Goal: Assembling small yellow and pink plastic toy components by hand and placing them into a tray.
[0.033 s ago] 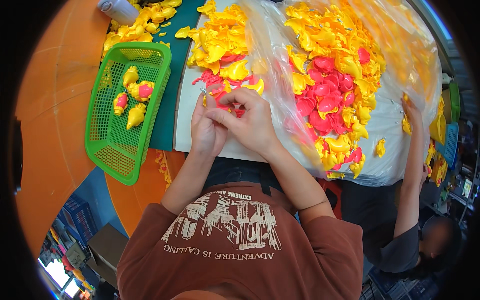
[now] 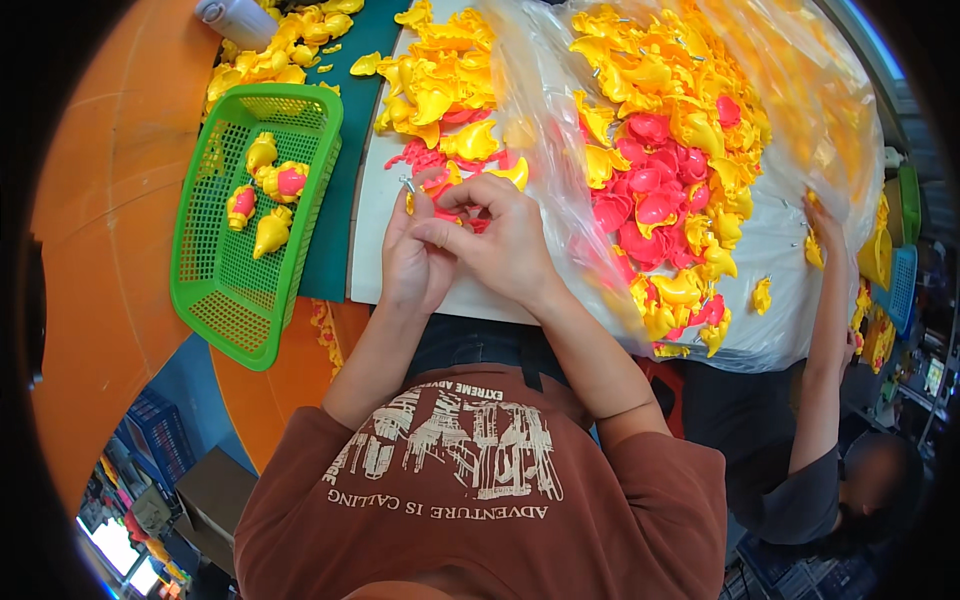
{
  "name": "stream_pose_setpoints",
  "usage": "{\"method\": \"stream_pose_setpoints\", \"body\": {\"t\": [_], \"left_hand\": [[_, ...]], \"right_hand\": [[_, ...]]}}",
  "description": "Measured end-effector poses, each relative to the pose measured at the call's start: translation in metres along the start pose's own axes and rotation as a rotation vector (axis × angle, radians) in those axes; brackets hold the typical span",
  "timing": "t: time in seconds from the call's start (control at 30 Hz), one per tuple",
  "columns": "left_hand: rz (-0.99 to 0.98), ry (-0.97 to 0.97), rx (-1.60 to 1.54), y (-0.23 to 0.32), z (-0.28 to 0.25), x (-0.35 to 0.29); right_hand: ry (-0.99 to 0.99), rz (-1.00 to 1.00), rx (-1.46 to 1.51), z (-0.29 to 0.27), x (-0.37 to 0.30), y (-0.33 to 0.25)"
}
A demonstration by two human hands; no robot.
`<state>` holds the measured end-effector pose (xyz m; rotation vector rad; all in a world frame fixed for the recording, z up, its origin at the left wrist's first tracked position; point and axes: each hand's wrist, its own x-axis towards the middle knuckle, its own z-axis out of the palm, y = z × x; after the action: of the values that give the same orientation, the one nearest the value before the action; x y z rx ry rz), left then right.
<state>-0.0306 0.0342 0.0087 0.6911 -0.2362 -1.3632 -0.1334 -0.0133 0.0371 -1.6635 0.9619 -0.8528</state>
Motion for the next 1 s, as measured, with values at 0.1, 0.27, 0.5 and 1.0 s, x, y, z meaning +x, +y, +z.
{"method": "stream_pose_setpoints", "body": {"t": [0.1, 0.27, 0.5, 1.0], "left_hand": [[-0.108, -0.013, -0.138, 0.003, -0.002, -0.001], [-0.229, -0.058, -0.294, 0.001, -0.013, 0.003], [-0.209, -0.036, -0.324, 0.01, -0.007, 0.008], [-0.146, -0.013, -0.334, 0.013, 0.002, 0.009]], "right_hand": [[-0.081, 0.052, 0.049, -0.004, 0.003, 0.0], [-0.153, -0.027, -0.05, -0.007, 0.008, 0.001], [-0.186, 0.065, 0.132, -0.008, 0.0, 0.003], [-0.082, -0.323, -0.074, -0.02, -0.001, -0.01]]}}
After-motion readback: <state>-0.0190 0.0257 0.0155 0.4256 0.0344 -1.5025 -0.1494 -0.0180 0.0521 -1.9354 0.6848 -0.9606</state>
